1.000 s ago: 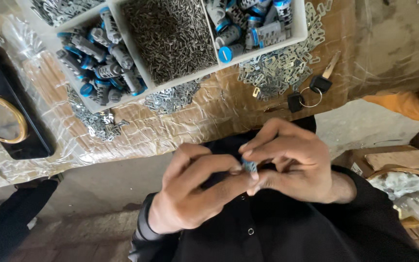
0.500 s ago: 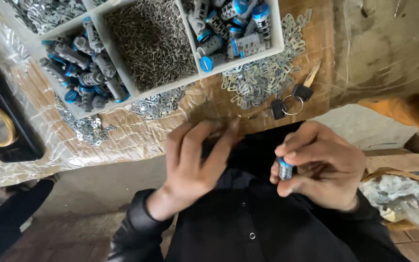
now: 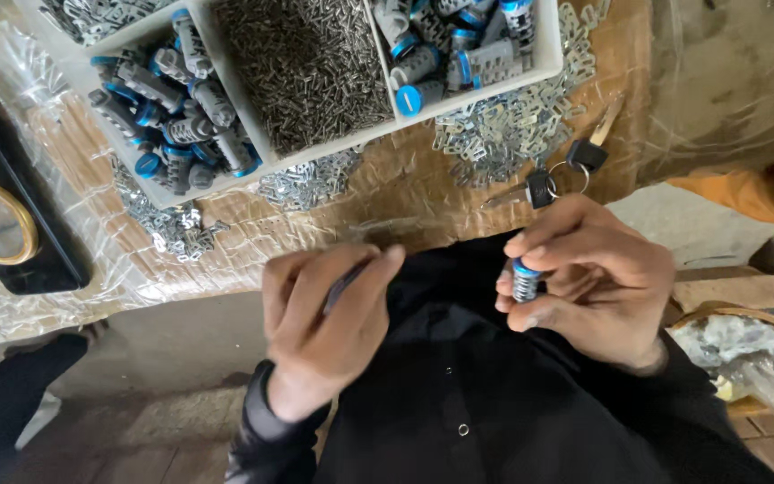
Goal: The person sits at a workbench and assembles small lock components by hand. They pick up a gray cylindrical body with a blue cap, insert small metal pins and hooks into it, press the parts into place, and set the finished unit back on the table, repeating the cycle with parts from a compartment box.
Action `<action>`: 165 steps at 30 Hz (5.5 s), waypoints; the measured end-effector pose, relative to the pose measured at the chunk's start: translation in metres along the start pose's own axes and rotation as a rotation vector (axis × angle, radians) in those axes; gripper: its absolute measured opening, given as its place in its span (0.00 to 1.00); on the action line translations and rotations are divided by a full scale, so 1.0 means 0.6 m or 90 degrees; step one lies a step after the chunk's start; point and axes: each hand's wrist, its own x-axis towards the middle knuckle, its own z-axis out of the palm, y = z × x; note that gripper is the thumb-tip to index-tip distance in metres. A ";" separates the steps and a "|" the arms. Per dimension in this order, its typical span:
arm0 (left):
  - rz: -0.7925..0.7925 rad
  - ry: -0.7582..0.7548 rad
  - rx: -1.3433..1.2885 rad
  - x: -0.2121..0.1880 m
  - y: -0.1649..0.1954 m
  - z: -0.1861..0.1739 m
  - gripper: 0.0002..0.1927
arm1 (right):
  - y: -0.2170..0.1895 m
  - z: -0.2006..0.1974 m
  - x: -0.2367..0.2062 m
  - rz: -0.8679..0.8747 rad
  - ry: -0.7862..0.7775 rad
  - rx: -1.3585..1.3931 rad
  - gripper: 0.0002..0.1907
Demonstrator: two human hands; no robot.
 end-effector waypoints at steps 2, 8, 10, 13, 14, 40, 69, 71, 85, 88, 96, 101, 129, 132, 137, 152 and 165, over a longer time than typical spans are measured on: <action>-0.040 -0.017 -0.125 0.011 0.011 -0.003 0.12 | 0.001 -0.003 0.008 0.012 0.003 -0.027 0.21; 0.021 -0.067 -0.337 0.005 0.001 0.024 0.10 | 0.028 0.026 0.014 -0.015 -0.068 -0.041 0.22; 0.066 -0.079 -0.307 -0.002 -0.018 0.016 0.11 | 0.034 0.043 0.010 0.006 -0.034 -0.098 0.20; 0.246 -0.067 -0.179 -0.017 -0.046 -0.023 0.12 | 0.049 0.075 0.002 -0.002 -0.048 -0.151 0.17; 0.136 -0.138 -0.282 -0.024 -0.051 -0.036 0.12 | 0.053 0.085 0.000 -0.011 -0.069 -0.163 0.16; -0.051 -0.157 -0.013 -0.117 -0.313 0.004 0.16 | 0.007 0.232 0.056 -0.053 0.118 0.020 0.05; 0.031 -0.068 -0.118 -0.057 -0.384 -0.022 0.18 | -0.019 0.215 0.100 0.028 0.095 -0.035 0.09; -0.098 -0.134 0.019 -0.061 -0.342 -0.030 0.16 | -0.014 0.198 0.106 0.009 0.089 -0.041 0.09; 0.082 0.101 0.032 0.090 -0.293 0.004 0.11 | -0.041 0.166 0.192 0.054 0.154 -0.003 0.08; 0.127 0.092 -0.005 0.087 -0.328 0.006 0.11 | -0.044 0.176 0.205 0.074 0.171 0.020 0.08; 0.273 0.075 -0.117 0.128 -0.449 0.070 0.11 | -0.081 0.183 0.234 0.033 0.136 -0.024 0.09; 0.207 0.138 -0.132 0.167 -0.456 0.122 0.11 | -0.080 0.156 0.250 0.007 0.101 0.002 0.09; 0.107 0.046 0.059 0.288 -0.012 0.004 0.14 | -0.070 0.036 0.178 -0.099 0.133 0.135 0.08; 0.107 0.042 0.102 0.294 -0.011 -0.019 0.14 | -0.075 0.044 0.185 -0.110 0.144 0.112 0.08; 0.061 -0.048 -0.090 0.232 -0.087 -0.022 0.08 | -0.095 0.077 0.198 -0.120 0.189 0.116 0.10; -0.088 0.176 -0.426 0.066 -0.160 -0.144 0.13 | -0.057 0.221 0.255 0.230 -0.143 0.119 0.13; 0.087 0.020 -0.567 0.176 -0.112 -0.097 0.06 | -0.047 0.081 0.247 0.105 -0.116 0.119 0.14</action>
